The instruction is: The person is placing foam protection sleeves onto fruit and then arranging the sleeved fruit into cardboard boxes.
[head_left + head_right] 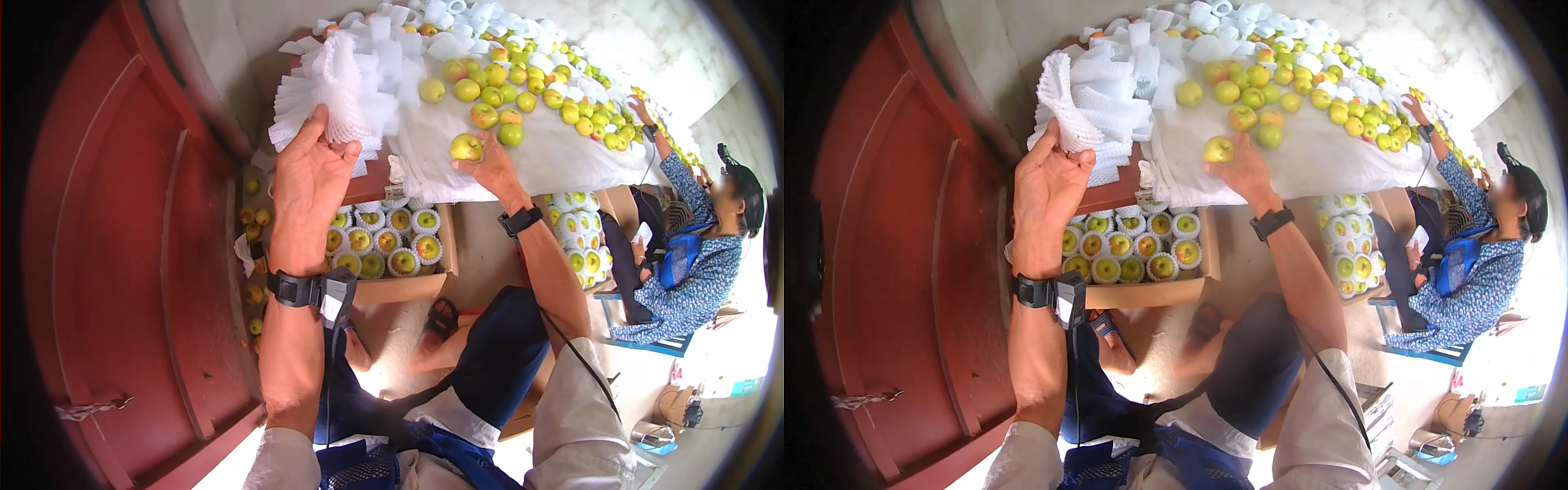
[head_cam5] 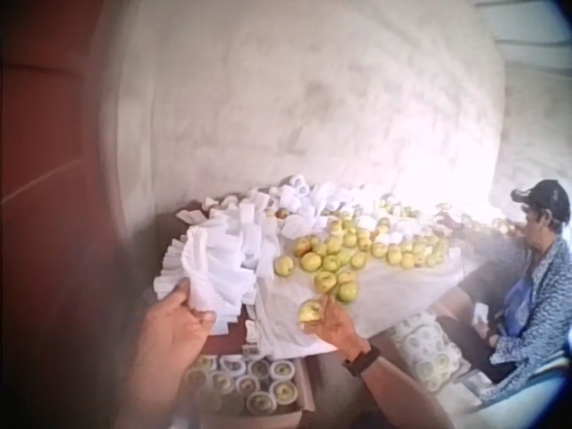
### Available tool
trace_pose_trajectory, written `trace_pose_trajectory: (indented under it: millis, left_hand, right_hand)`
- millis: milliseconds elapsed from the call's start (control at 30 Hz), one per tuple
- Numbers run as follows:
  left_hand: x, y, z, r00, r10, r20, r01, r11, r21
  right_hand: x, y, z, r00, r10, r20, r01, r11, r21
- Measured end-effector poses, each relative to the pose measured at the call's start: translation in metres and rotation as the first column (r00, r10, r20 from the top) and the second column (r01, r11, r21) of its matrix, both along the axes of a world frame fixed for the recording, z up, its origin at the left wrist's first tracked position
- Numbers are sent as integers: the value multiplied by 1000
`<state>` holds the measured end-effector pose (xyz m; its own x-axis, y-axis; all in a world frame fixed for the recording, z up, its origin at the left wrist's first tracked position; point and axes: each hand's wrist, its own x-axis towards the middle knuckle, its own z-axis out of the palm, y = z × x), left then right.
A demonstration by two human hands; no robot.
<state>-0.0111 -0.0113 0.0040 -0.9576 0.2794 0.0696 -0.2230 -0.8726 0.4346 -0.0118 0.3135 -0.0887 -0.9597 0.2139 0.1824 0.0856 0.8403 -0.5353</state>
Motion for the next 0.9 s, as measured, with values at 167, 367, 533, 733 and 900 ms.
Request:
trace_pose_trajectory:
  millis: [167,367,533,733,900]
  left_hand:
    - [-2,-2,-5,999,40,13,-40,999,-36]
    - [1,14,-7,990,82,-116,-112,953,-282]
    - [9,9,-7,979,89,-181,-168,859,-484]
    - [11,21,-8,961,-1,-277,-193,715,-672]
    - [18,25,-3,950,-80,-303,-140,756,-640]
  right_hand:
    - [9,-12,13,996,83,26,-80,992,-101]
    - [21,0,38,981,-54,-188,2,963,-270]
    - [59,-69,112,973,103,-205,-225,608,-761]
    - [73,-88,115,959,124,-256,-284,352,-892]
    - [71,-76,102,952,182,-248,-298,344,-891]
